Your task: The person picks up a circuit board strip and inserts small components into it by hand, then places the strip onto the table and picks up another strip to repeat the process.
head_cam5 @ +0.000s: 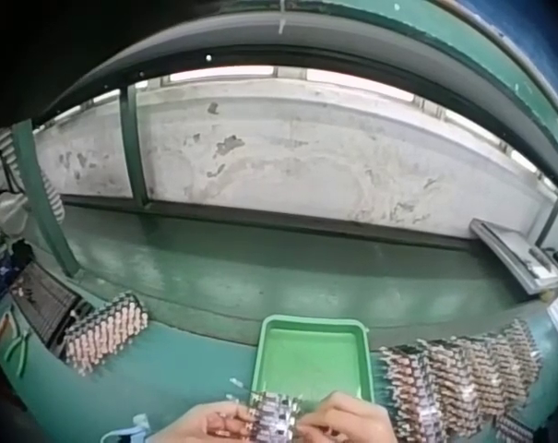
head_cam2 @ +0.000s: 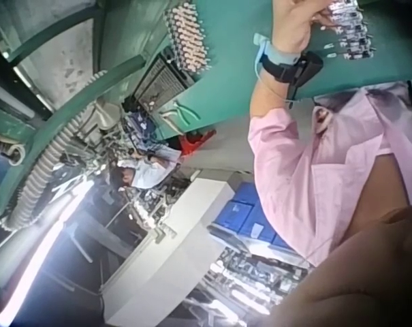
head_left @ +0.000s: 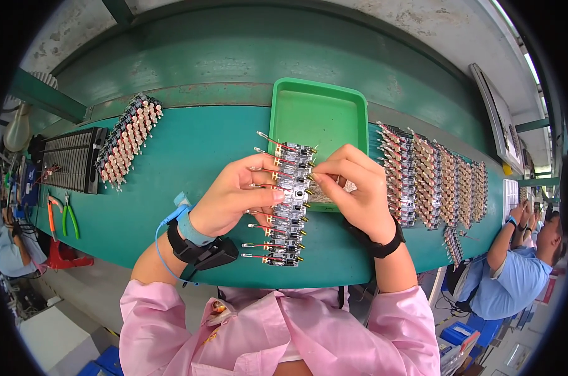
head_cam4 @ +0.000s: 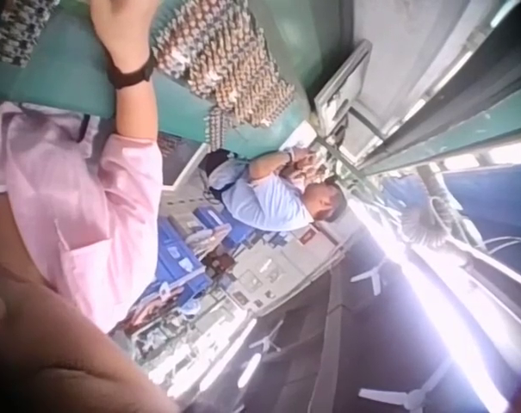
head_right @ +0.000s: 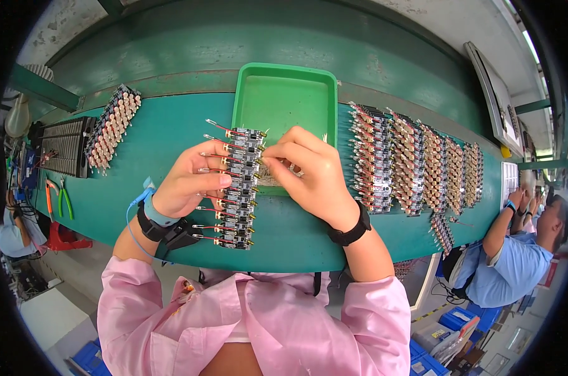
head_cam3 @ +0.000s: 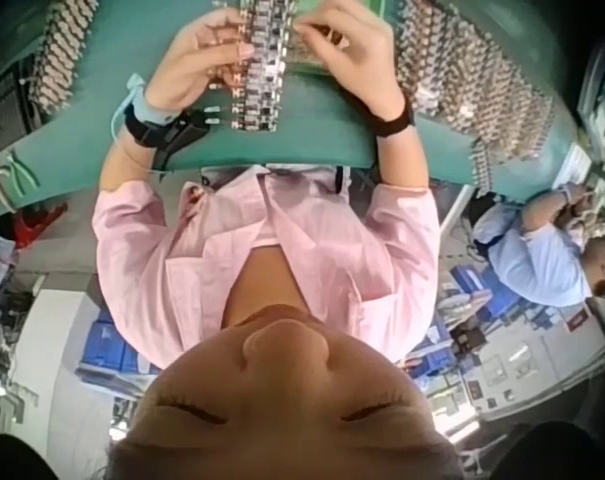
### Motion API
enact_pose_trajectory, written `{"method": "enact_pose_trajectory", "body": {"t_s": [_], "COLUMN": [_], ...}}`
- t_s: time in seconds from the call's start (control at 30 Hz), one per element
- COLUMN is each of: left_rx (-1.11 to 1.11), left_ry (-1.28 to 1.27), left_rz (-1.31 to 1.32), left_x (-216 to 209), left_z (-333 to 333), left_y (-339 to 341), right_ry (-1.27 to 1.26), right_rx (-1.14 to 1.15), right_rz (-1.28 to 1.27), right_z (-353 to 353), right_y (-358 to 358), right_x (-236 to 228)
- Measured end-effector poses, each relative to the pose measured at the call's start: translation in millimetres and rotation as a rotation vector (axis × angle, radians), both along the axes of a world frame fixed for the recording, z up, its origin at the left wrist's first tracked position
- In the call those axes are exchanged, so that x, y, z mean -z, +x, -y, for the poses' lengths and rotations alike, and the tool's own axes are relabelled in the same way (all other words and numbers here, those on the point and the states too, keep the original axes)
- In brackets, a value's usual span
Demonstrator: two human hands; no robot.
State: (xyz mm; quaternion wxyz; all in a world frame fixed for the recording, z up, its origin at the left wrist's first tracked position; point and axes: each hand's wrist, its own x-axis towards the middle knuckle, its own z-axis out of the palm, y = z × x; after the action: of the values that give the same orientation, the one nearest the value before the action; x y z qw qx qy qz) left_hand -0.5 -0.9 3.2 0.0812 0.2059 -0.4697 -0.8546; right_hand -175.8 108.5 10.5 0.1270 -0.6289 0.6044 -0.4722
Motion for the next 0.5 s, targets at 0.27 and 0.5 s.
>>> {"method": "enact_pose_trajectory", "body": {"t_s": [0.27, 0.5], "left_rx": [-0.064, -0.125], "left_ry": [-0.002, -0.019], "left_rz": [-0.002, 0.073], "left_x": [1, 3], "left_z": [7, 8], "left_y": [1, -1], "right_ry": [0.202, 0.344], "right_rx": [0.061, 0.043], "right_rz": [-0.095, -0.374], "right_z": [-2, -5], "right_y": [-7, -2], "right_x": [4, 17]}}
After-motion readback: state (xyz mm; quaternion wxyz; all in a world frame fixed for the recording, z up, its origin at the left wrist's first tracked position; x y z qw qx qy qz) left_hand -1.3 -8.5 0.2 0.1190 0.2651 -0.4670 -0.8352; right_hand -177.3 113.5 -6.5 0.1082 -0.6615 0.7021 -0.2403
